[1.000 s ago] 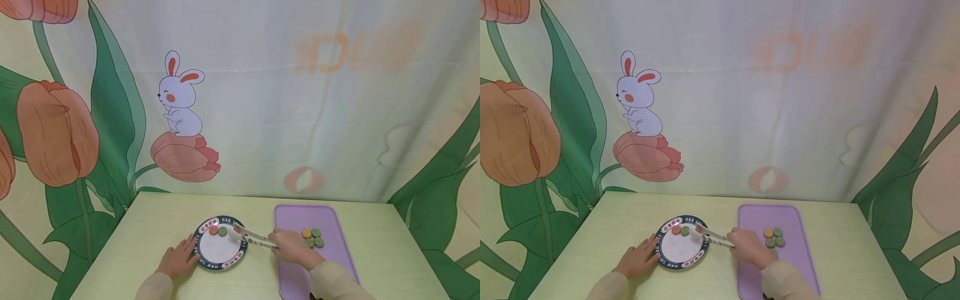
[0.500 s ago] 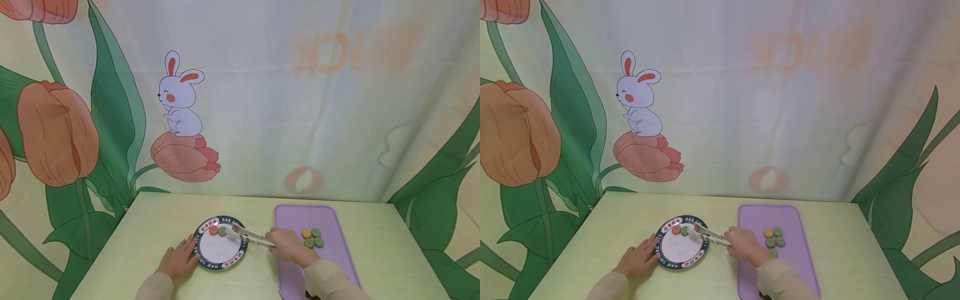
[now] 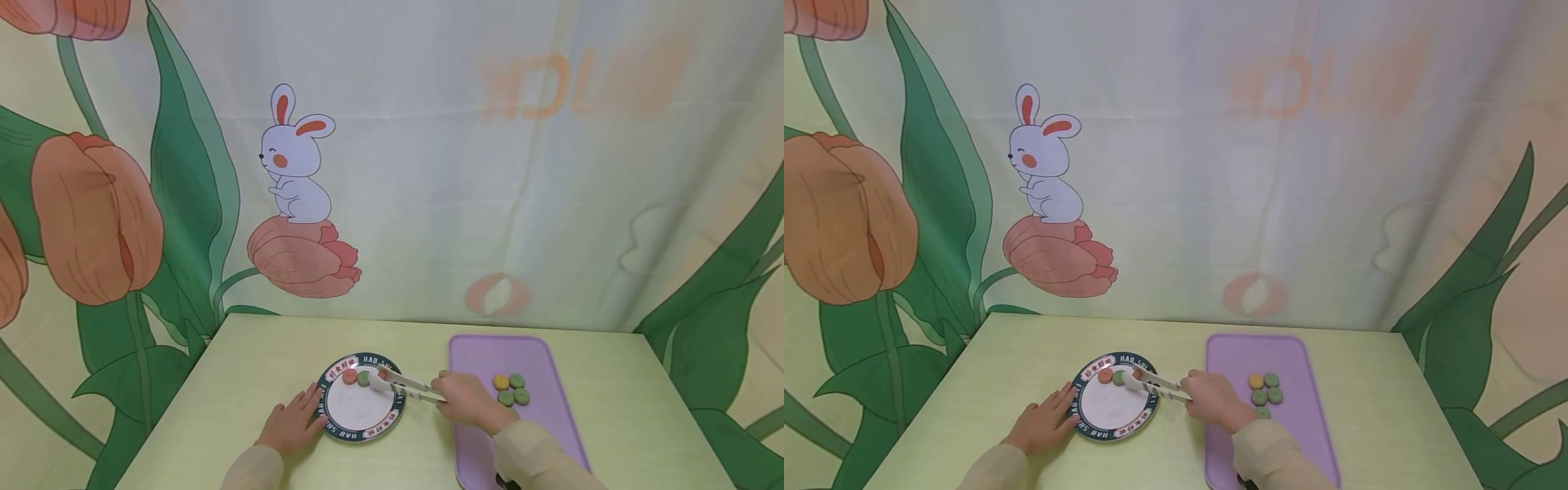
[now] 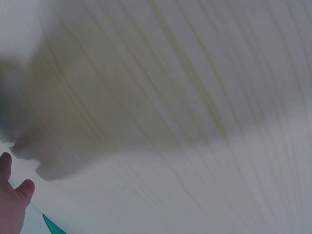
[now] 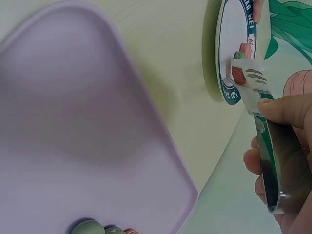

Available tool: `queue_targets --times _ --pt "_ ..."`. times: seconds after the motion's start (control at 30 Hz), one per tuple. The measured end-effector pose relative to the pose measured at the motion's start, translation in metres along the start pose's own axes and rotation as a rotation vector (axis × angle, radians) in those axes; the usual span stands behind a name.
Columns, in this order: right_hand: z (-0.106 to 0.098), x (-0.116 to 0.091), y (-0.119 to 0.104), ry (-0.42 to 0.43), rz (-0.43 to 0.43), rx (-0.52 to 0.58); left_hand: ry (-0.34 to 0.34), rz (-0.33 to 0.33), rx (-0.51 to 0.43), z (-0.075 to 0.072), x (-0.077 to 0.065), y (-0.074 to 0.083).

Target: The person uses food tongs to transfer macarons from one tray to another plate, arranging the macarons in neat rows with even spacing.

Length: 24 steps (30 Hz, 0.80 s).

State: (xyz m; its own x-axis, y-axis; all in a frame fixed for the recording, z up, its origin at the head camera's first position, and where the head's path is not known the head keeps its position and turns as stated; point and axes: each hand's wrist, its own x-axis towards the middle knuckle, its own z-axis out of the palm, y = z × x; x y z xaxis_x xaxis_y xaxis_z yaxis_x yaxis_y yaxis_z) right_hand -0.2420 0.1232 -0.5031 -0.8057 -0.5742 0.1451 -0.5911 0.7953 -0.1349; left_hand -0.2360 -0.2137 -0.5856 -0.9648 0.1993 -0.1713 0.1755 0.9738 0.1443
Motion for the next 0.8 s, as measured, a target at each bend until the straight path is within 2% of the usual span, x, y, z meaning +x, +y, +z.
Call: queue_targets --times 0.8 --pt "0.0038 0.0085 -0.0046 -0.002 -0.014 -0.027 0.013 0.003 0.012 0.0023 0.0000 -0.0018"
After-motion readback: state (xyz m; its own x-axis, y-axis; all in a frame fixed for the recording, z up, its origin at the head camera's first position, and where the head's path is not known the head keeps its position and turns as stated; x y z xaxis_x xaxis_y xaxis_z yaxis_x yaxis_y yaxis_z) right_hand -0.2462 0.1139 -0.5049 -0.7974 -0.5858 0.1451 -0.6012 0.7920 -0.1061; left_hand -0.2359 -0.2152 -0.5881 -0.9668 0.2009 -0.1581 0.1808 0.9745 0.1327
